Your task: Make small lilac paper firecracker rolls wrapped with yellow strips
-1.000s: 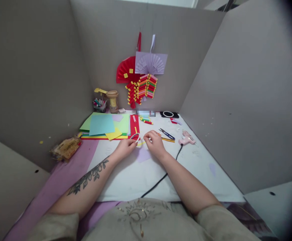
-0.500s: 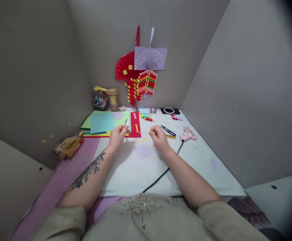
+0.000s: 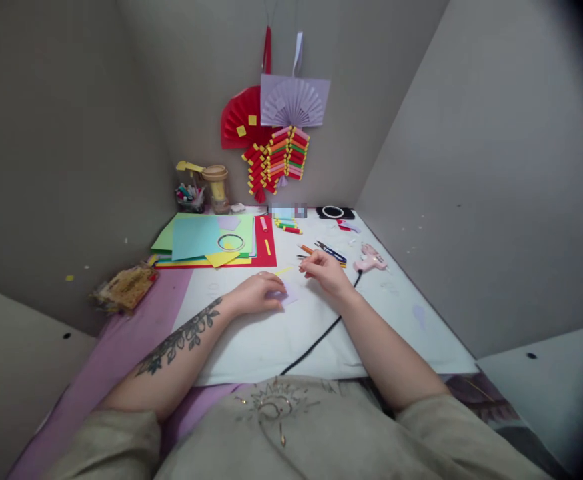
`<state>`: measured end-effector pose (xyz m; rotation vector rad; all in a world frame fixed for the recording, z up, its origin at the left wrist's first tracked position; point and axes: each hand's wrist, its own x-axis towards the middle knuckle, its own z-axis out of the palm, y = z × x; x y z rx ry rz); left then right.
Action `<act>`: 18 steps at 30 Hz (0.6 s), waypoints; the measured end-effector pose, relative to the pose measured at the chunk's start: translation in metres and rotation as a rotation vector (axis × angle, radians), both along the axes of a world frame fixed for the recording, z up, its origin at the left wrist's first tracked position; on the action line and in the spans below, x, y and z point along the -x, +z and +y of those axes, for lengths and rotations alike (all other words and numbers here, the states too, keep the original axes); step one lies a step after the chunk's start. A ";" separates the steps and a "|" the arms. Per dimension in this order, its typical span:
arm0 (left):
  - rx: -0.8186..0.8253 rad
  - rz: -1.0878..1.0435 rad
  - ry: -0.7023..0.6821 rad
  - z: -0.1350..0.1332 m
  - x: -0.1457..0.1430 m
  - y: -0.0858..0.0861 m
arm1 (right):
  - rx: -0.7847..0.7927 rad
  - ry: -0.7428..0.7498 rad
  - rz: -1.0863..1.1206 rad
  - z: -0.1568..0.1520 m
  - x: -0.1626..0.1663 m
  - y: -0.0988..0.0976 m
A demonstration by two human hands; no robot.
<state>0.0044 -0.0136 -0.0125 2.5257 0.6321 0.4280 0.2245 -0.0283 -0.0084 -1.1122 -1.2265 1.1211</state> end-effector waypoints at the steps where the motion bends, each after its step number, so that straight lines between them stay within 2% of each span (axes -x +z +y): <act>1: -0.011 0.009 -0.038 -0.005 -0.003 -0.002 | 0.011 -0.022 0.027 -0.002 -0.002 0.001; 4: -0.081 0.058 -0.063 -0.013 -0.010 -0.010 | 0.026 -0.062 0.065 -0.005 -0.005 0.003; 8: -0.232 0.117 0.090 -0.017 -0.014 -0.014 | 0.028 -0.059 0.076 -0.007 -0.005 0.004; 10: -0.243 0.090 0.137 -0.015 -0.013 -0.012 | 0.024 -0.029 0.068 -0.008 -0.003 0.003; 15: -0.028 -0.098 0.250 0.002 -0.003 -0.007 | 0.078 0.054 0.067 -0.012 0.006 0.000; 18: 0.119 -0.115 0.274 0.010 0.003 -0.009 | 0.121 0.077 0.104 -0.015 0.017 -0.004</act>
